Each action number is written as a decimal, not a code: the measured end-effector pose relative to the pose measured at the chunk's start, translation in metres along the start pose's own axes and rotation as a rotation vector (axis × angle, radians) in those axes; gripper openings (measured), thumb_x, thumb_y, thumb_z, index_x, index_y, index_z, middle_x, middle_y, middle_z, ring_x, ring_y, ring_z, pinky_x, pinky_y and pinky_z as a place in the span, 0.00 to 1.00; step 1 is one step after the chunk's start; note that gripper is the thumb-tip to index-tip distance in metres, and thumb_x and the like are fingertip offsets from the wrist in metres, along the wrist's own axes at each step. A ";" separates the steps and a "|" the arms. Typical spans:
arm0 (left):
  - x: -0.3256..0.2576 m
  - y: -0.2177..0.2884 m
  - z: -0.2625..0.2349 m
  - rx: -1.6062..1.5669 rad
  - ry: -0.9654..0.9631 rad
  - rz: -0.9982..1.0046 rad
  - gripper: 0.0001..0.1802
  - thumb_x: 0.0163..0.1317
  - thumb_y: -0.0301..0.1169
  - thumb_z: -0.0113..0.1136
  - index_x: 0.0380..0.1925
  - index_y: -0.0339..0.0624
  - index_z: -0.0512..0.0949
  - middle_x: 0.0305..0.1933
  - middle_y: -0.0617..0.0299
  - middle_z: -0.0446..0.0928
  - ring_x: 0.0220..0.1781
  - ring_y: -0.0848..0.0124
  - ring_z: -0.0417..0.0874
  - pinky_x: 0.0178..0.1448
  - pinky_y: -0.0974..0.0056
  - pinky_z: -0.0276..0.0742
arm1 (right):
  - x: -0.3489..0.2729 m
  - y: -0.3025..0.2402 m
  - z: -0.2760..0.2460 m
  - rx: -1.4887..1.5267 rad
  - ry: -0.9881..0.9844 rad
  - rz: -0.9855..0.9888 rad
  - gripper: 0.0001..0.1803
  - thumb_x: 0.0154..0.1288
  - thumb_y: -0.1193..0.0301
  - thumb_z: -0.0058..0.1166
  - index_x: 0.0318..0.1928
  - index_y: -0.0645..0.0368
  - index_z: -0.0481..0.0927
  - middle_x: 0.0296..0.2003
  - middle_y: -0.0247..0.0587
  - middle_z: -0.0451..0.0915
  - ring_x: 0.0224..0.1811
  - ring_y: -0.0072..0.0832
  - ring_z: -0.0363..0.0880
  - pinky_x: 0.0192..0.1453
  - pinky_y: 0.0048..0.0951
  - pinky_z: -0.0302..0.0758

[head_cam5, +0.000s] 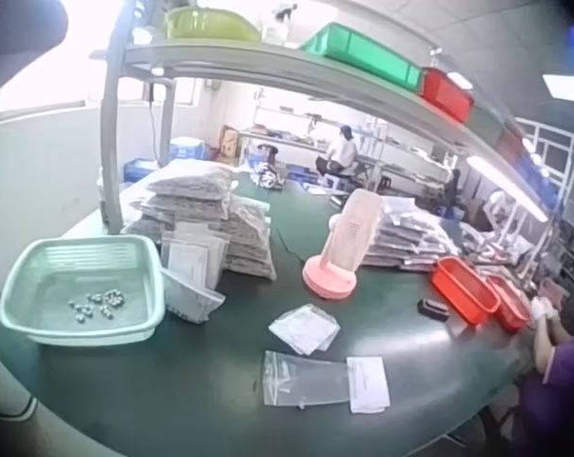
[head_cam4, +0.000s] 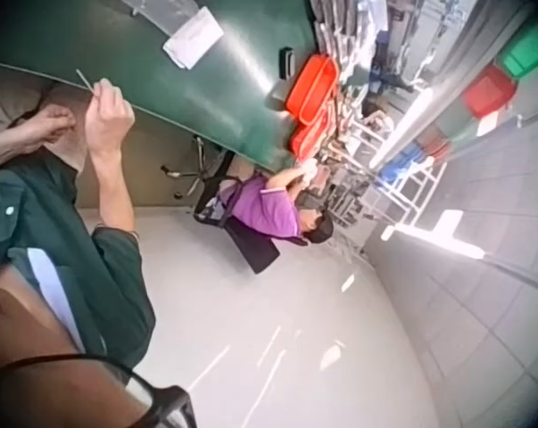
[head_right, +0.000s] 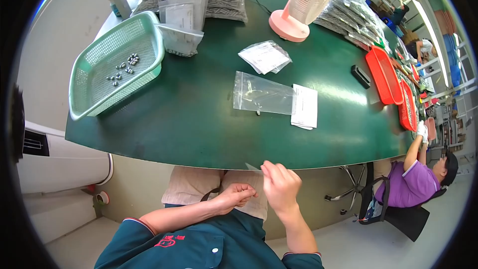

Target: Thread small metal components onto a thin rod for inspection or cleaning on a factory workbench.

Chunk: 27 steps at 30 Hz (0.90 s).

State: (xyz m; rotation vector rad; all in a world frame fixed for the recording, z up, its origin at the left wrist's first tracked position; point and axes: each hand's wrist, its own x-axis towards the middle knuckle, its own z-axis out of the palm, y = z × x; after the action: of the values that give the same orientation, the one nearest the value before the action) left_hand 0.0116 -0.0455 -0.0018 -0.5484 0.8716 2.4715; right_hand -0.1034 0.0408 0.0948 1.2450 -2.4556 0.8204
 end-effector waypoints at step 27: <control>0.004 0.017 0.026 -0.008 -0.076 0.006 0.10 0.64 0.32 0.47 0.30 0.37 0.72 0.14 0.75 0.56 0.14 0.85 0.51 0.19 0.76 0.46 | -0.063 0.019 -0.072 1.786 0.243 1.256 0.09 0.67 0.69 0.41 0.36 0.60 0.73 0.12 0.23 0.53 0.11 0.13 0.46 0.16 0.18 0.48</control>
State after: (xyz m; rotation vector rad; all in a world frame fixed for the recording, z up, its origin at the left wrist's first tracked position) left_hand -0.0063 -0.0389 0.0235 -0.4524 0.8357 2.4847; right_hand -0.0819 0.1336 0.1160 -0.6622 -1.5317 3.3841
